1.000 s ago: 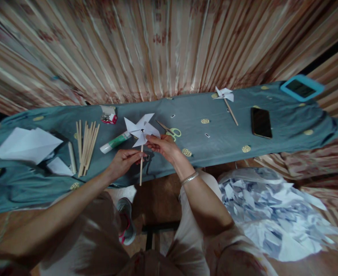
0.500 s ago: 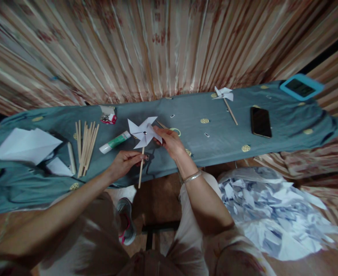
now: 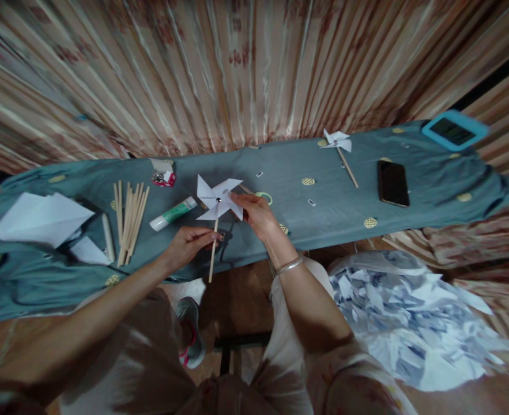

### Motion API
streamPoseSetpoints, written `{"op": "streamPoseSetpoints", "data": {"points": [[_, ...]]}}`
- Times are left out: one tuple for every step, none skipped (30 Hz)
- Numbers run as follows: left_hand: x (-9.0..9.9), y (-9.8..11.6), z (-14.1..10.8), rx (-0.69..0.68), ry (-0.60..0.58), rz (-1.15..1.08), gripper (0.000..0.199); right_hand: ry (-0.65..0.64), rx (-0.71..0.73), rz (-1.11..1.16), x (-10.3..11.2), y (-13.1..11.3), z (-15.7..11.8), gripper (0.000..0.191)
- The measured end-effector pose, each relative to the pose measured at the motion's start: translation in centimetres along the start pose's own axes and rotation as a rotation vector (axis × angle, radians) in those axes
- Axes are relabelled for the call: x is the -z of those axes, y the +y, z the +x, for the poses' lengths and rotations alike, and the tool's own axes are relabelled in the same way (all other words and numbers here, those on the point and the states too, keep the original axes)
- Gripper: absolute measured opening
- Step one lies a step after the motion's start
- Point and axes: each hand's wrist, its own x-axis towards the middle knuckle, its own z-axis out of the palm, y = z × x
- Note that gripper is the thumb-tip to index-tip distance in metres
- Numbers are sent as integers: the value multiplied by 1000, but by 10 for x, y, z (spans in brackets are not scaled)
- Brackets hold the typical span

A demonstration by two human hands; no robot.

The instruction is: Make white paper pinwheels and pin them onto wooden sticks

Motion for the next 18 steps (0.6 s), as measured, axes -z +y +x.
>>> {"op": "streamPoseSetpoints", "data": {"points": [[0,0,0,-1,-1,2,41,3,-8,0,0,0,0,27],[0,0,0,-1,-1,5,41,7,-17,0,0,0,0,26],[0,0,0,0,-1,5,41,12,-26,1,0,0,-1,26],[0,1,0,0,1,4,40,13,-29,3,-1,1,-1,26],[0,1,0,-1,4,3,40,11,-30,6,-1,1,-1,27],[0,0,0,-4,6,3,40,7,-30,7,-1,1,-1,27],[0,0,0,-10,8,5,39,2,-32,8,-1,2,-1,28],[0,0,0,-18,9,6,39,-3,-35,12,-2,2,-2,28],[0,0,1,-27,11,8,39,-4,-40,17,-2,2,-2,29],[1,0,1,-34,9,11,39,-4,-47,23,-3,2,-2,30],[1,-1,1,-40,7,14,39,-6,-55,28,-4,2,-3,31],[1,-1,1,-46,5,17,40,-10,-61,34,-4,2,-3,32],[1,-1,1,-53,2,20,40,-15,-68,37,-5,1,-4,33],[1,-1,1,-59,1,22,41,-19,-75,40,-5,1,-4,33],[1,-1,1,-63,0,23,41,-21,-82,42,-6,1,-5,34],[1,-1,1,-65,4,24,41,-21,-87,46,-6,0,-5,34],[1,-1,1,-64,8,24,41,-18,-92,51,-7,0,-6,34],[1,-2,1,-63,13,25,41,-14,-96,55,-7,0,-6,33]]}}
